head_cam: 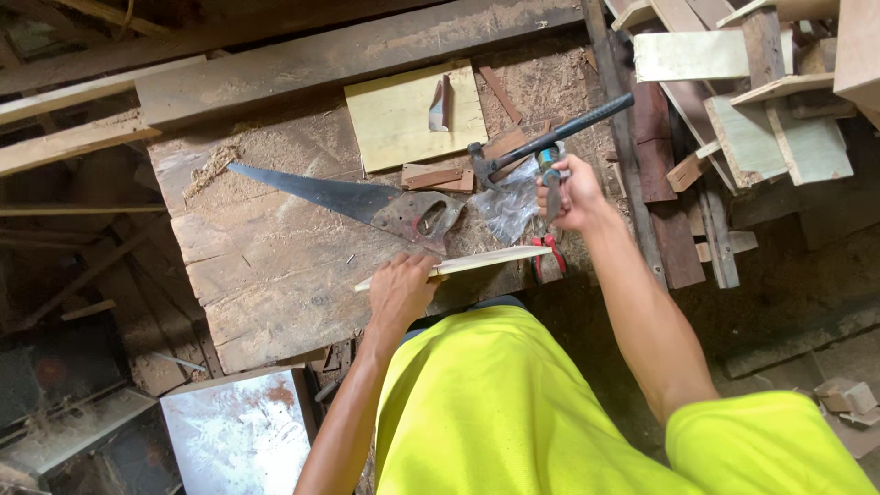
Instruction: The person smooths a rectangular wooden board with sandpaper, then uses a hammer and a blue cylindrical tool to drive a nail into the board. The person continues hammering the nail until it is flush with the wood surface.
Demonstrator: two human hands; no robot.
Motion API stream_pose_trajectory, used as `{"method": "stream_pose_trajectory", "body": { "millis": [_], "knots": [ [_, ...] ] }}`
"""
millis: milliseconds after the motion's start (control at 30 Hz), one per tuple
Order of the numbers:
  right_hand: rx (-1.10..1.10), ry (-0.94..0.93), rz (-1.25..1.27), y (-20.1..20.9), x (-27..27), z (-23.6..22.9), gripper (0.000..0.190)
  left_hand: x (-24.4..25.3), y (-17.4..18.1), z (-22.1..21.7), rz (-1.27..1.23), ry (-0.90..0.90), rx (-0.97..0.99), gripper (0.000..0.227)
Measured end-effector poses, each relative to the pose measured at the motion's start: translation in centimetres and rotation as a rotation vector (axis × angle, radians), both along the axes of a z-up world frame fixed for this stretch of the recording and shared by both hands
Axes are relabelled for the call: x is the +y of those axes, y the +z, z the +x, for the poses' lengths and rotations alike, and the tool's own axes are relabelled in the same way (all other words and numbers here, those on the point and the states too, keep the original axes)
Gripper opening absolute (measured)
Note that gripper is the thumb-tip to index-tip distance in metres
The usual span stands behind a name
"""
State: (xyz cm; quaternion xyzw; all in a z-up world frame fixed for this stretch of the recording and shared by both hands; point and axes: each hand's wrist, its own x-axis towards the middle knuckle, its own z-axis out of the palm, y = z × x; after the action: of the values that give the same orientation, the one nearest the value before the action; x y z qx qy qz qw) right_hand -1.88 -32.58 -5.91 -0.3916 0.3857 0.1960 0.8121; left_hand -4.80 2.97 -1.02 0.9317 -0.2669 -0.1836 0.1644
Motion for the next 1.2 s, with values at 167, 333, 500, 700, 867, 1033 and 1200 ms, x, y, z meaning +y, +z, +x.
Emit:
{"method": "stream_pose_trajectory", "body": {
  "millis": [167,333,500,700,867,1033,1200],
  "knots": [
    [-0.232,-0.013,-0.132,6.2,4.2,-1.6,0.018,0.4,1.1,1.2,-0.093,0.025,0.118,0.079],
    [-0.576,0.256,-0.450,10.9,9.6,-1.9,0.020,0.8,0.6,2.1,-0.192,-0.011,0.161,0.107],
    [-1.006,0.549,-0.793,13.4,14.1,-2.0,0.023,1.3,-0.1,2.0,-0.236,-0.036,0.163,0.107],
    [-0.959,0.758,-1.102,14.8,16.4,-2.5,0.018,1.9,0.0,1.6,-0.288,0.004,0.130,0.105],
    [-1.083,0.726,-1.203,15.0,17.1,-3.4,0.013,2.0,-0.4,1.8,-0.329,0.022,0.135,0.093],
    [-1.170,0.669,-1.236,15.0,17.3,-3.9,0.015,2.3,-0.4,2.2,-0.378,0.053,0.153,0.088],
    [-1.115,0.645,-1.240,14.7,16.7,-4.3,0.015,2.4,-0.5,2.0,-0.393,0.018,0.185,0.084]
  ]
}}
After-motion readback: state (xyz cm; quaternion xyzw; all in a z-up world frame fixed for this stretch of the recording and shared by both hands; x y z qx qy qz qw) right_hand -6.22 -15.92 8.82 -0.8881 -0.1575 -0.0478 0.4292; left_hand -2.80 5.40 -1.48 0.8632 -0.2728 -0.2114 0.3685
